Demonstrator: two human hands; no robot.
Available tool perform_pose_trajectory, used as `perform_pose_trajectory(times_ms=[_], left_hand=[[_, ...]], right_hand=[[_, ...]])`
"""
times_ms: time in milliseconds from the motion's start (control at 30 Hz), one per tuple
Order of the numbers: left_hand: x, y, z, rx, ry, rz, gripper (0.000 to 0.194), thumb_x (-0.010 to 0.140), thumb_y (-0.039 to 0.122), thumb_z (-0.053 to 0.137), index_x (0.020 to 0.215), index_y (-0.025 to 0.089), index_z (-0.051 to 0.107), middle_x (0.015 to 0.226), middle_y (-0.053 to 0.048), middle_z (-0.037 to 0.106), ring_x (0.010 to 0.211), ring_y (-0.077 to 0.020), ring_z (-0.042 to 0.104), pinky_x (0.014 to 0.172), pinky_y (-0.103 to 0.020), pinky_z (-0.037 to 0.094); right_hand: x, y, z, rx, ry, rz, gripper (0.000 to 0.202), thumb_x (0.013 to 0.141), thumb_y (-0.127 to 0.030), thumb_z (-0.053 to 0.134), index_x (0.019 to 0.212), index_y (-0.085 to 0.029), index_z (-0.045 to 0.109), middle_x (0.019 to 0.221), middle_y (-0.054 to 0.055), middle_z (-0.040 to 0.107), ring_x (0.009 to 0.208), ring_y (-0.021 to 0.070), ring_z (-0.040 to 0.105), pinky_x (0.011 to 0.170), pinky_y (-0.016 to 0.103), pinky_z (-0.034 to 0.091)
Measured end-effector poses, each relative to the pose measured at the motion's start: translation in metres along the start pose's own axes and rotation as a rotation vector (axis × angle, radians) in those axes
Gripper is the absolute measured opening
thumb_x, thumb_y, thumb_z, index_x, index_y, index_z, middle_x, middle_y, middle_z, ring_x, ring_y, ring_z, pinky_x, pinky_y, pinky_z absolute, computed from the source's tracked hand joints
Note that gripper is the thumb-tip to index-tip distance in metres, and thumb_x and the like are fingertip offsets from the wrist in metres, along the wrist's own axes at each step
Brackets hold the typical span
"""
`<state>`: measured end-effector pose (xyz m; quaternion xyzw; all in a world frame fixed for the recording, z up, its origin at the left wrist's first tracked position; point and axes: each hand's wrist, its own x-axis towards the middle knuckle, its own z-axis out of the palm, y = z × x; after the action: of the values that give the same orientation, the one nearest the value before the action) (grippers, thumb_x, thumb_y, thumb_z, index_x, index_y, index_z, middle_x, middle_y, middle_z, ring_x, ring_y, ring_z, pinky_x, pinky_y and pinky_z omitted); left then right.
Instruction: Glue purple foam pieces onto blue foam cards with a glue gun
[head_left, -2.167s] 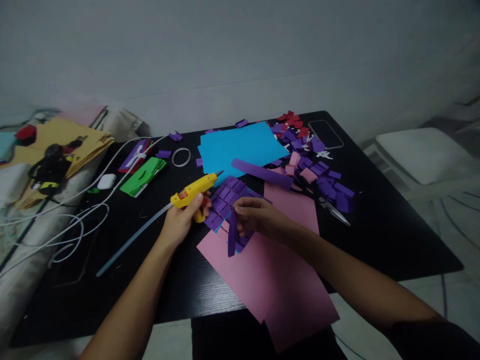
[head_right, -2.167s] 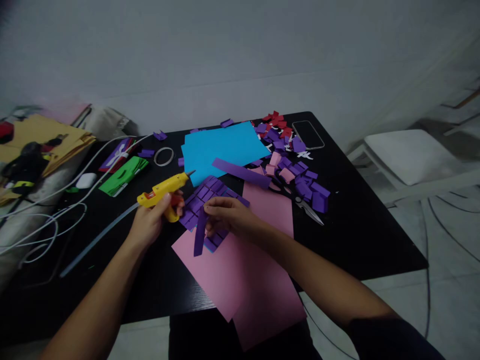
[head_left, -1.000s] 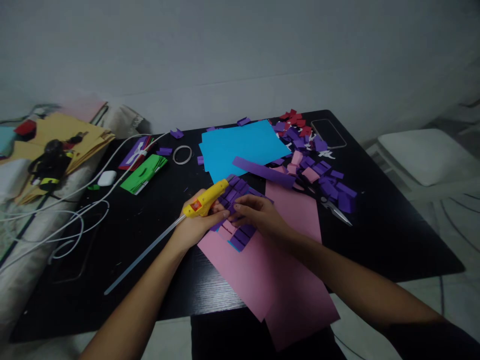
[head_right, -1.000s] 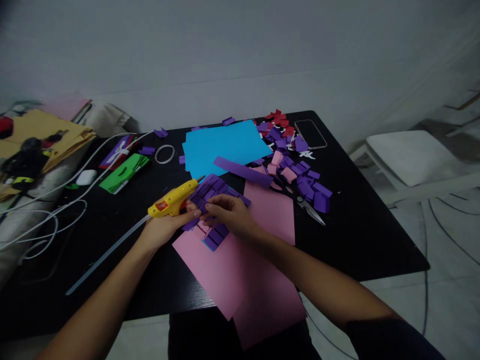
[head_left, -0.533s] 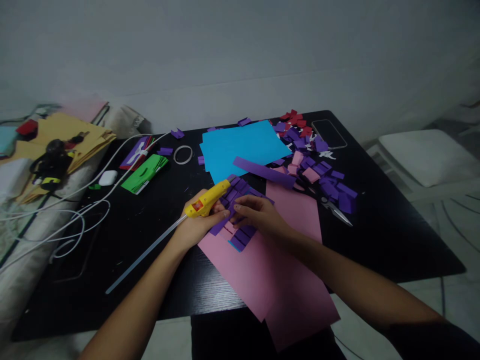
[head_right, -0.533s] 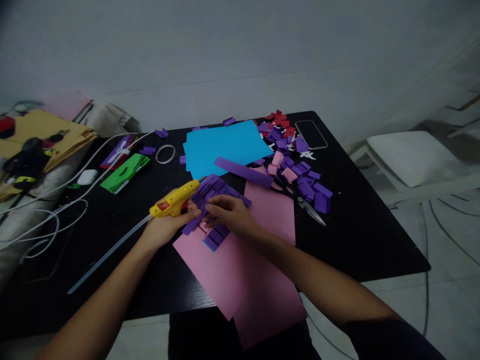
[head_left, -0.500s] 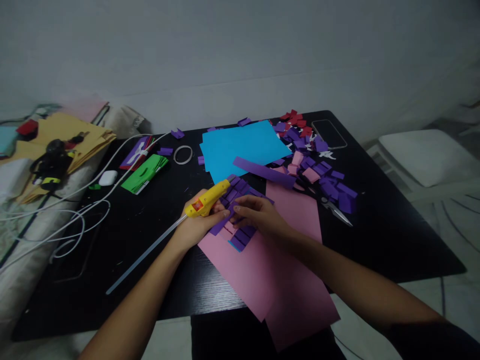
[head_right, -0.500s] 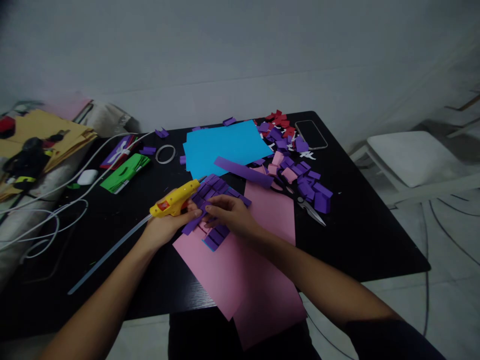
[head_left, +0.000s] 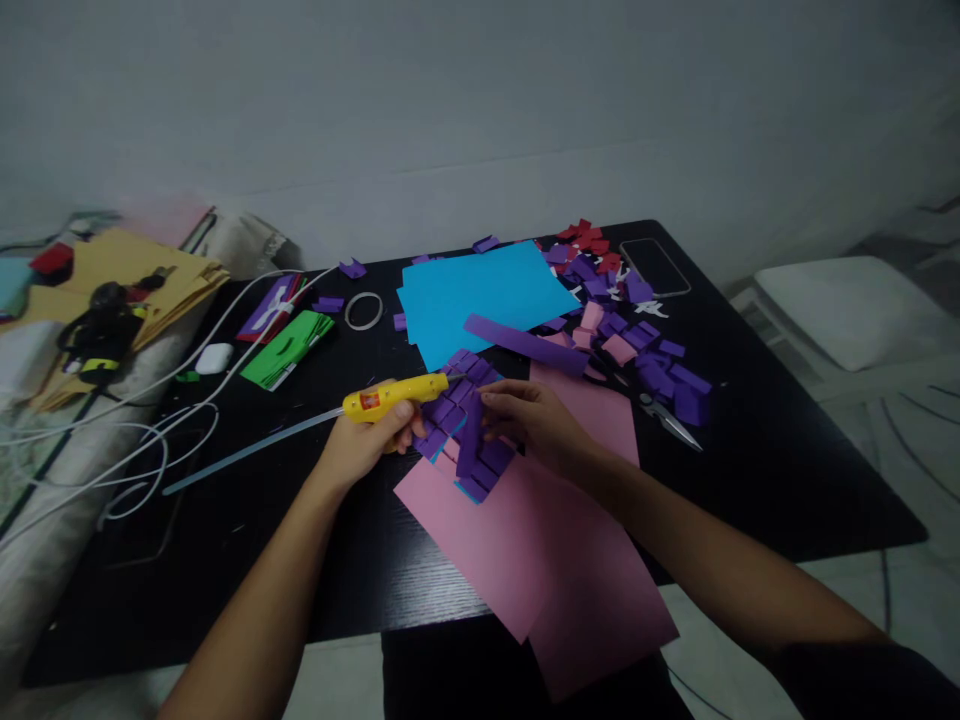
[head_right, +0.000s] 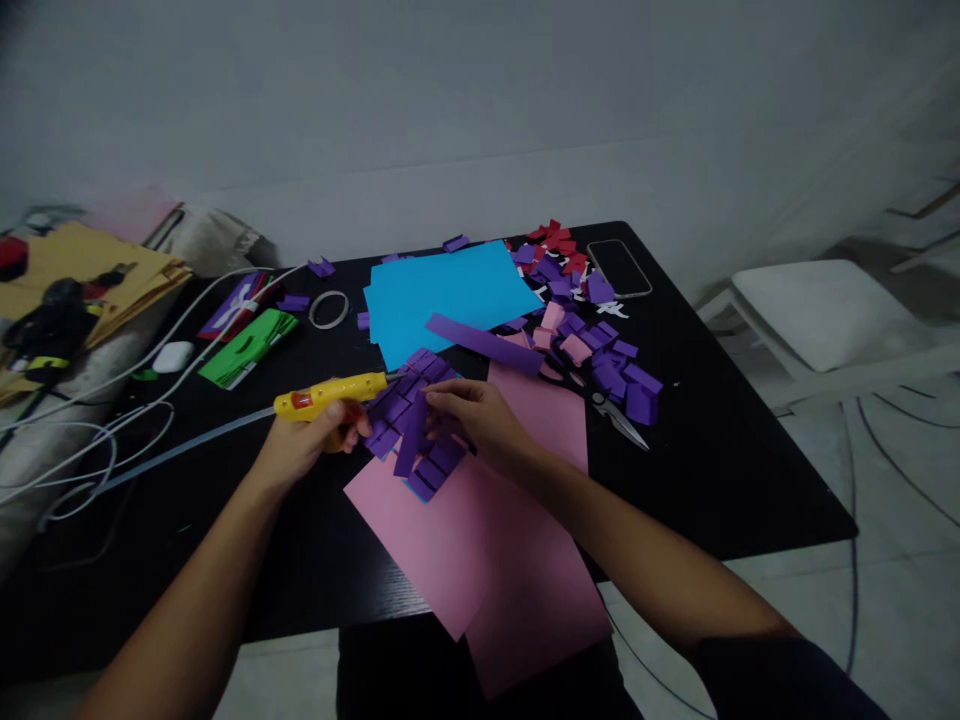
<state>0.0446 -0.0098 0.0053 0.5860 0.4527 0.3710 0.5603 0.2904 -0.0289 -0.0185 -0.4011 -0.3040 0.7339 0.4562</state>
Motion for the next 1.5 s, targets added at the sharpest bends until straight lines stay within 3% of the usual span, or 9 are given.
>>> perform_pose_trajectory(times_ms=[433,667,900,1033,1133,1233,1333,1400,1500], left_hand=[[0.000,0.005,0.002,0.055,0.034,-0.096,0.046,0.071,0.056,0.090,0.071,0.014,0.073,0.057,-0.005,0.070,0.041,-0.0097,0.054,0.039,-0.019,0.043],[-0.001,0.011,-0.001,0.093,-0.095,-0.078,0.038,0.076,0.049,0.088,0.073,0.015,0.073,0.058,-0.004,0.070,0.042,-0.0089,0.053,0.039,-0.018,0.043],[-0.002,0.006,0.001,0.066,-0.016,-0.076,0.036,0.076,0.047,0.087,0.073,0.016,0.069,0.059,-0.003,0.071,0.042,-0.0085,0.052,0.040,-0.018,0.042],[-0.002,0.006,-0.005,0.088,-0.143,-0.066,0.034,0.080,0.047,0.085,0.075,0.016,0.072,0.060,-0.003,0.070,0.043,-0.0091,0.052,0.040,-0.019,0.040],[-0.004,0.005,-0.012,0.084,-0.239,-0.067,0.037,0.081,0.050,0.085,0.076,0.016,0.072,0.059,-0.003,0.070,0.042,-0.0093,0.051,0.039,-0.020,0.037],[-0.004,0.004,-0.015,0.023,-0.128,-0.013,0.047,0.082,0.062,0.082,0.079,0.016,0.070,0.061,-0.003,0.069,0.040,-0.0099,0.049,0.039,-0.023,0.037],[0.001,0.001,-0.015,0.036,0.163,0.053,0.051,0.087,0.068,0.073,0.086,0.018,0.068,0.064,-0.002,0.065,0.045,-0.0115,0.051,0.045,-0.025,0.041],[0.007,-0.002,-0.017,0.138,0.332,0.057,0.045,0.092,0.063,0.069,0.091,0.018,0.067,0.069,-0.001,0.063,0.054,-0.0139,0.055,0.053,-0.027,0.045],[0.012,-0.009,-0.024,0.399,0.488,0.044,0.034,0.091,0.051,0.067,0.104,0.020,0.065,0.080,-0.002,0.063,0.068,-0.0188,0.060,0.064,-0.031,0.048]], right_hand=[[0.000,-0.008,-0.004,-0.029,-0.105,-0.014,0.033,0.070,-0.040,0.097,0.090,-0.017,0.084,0.081,0.004,0.077,0.070,0.0137,0.070,0.069,0.027,0.060],[0.000,-0.011,-0.005,-0.029,-0.075,-0.002,0.035,0.069,-0.042,0.098,0.090,-0.018,0.084,0.085,0.003,0.077,0.070,0.0136,0.070,0.069,0.028,0.059],[0.000,-0.011,-0.005,-0.034,-0.099,-0.009,0.031,0.070,-0.040,0.097,0.088,-0.018,0.084,0.079,0.002,0.075,0.069,0.0129,0.067,0.069,0.028,0.056],[0.000,-0.012,-0.006,-0.033,-0.068,-0.014,0.031,0.071,-0.040,0.095,0.089,-0.018,0.084,0.076,0.002,0.072,0.067,0.0136,0.065,0.061,0.027,0.052],[0.002,-0.012,-0.007,-0.012,0.010,-0.045,0.033,0.069,-0.041,0.096,0.089,-0.019,0.083,0.080,0.002,0.073,0.070,0.0146,0.067,0.064,0.028,0.054],[0.005,-0.011,-0.007,0.007,0.094,-0.058,0.035,0.066,-0.036,0.097,0.092,-0.019,0.082,0.085,0.002,0.075,0.077,0.0157,0.070,0.072,0.031,0.058],[0.007,-0.009,-0.007,0.032,0.132,-0.056,0.035,0.061,-0.030,0.098,0.088,-0.019,0.079,0.085,0.002,0.075,0.079,0.0173,0.072,0.077,0.033,0.060],[0.007,-0.007,-0.007,0.036,0.124,-0.063,0.032,0.061,-0.029,0.096,0.085,-0.020,0.077,0.085,0.002,0.075,0.078,0.0170,0.072,0.079,0.034,0.060],[0.006,-0.005,-0.007,0.003,0.081,-0.080,0.026,0.065,-0.029,0.093,0.085,-0.021,0.077,0.088,0.000,0.074,0.079,0.0156,0.071,0.082,0.033,0.059]])
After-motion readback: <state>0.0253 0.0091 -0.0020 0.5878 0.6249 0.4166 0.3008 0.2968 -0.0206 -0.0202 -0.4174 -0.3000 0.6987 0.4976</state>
